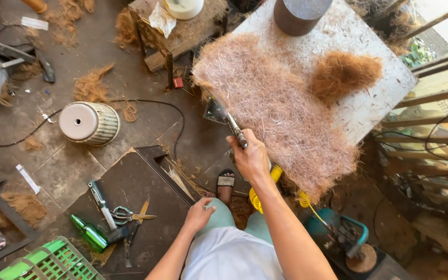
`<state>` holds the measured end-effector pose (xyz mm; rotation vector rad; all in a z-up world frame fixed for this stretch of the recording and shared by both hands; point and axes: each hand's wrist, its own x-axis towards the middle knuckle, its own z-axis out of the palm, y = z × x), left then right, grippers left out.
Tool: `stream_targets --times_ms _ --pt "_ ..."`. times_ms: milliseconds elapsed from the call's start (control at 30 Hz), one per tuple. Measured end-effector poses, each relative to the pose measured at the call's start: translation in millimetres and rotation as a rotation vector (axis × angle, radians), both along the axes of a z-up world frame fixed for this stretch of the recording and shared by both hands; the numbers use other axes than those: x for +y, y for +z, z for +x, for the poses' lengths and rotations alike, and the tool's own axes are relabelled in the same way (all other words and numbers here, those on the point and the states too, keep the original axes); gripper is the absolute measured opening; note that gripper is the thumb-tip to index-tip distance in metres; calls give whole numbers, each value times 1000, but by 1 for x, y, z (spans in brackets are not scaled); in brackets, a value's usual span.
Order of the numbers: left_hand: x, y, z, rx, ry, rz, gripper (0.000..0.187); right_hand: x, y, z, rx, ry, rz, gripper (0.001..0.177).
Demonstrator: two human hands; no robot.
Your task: Spraying a liquid onto a coconut fiber mat and then drying it with a hairdryer.
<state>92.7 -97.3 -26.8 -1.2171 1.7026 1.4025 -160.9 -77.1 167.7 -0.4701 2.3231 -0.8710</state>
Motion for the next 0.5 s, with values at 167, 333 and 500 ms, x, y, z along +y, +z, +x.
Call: stream_targets --times_ms 167,333,500 --pt "-19 10 5 -10 44 -34 49 -32 -18 -8 8 35 -40 35" --pt "-23 9 18 -27 32 -50 48 -28 -25 -1 168 98 -349 18" --pt "-29 7 12 -59 -96 -23 53 49 3 21 101 127 -431 24"
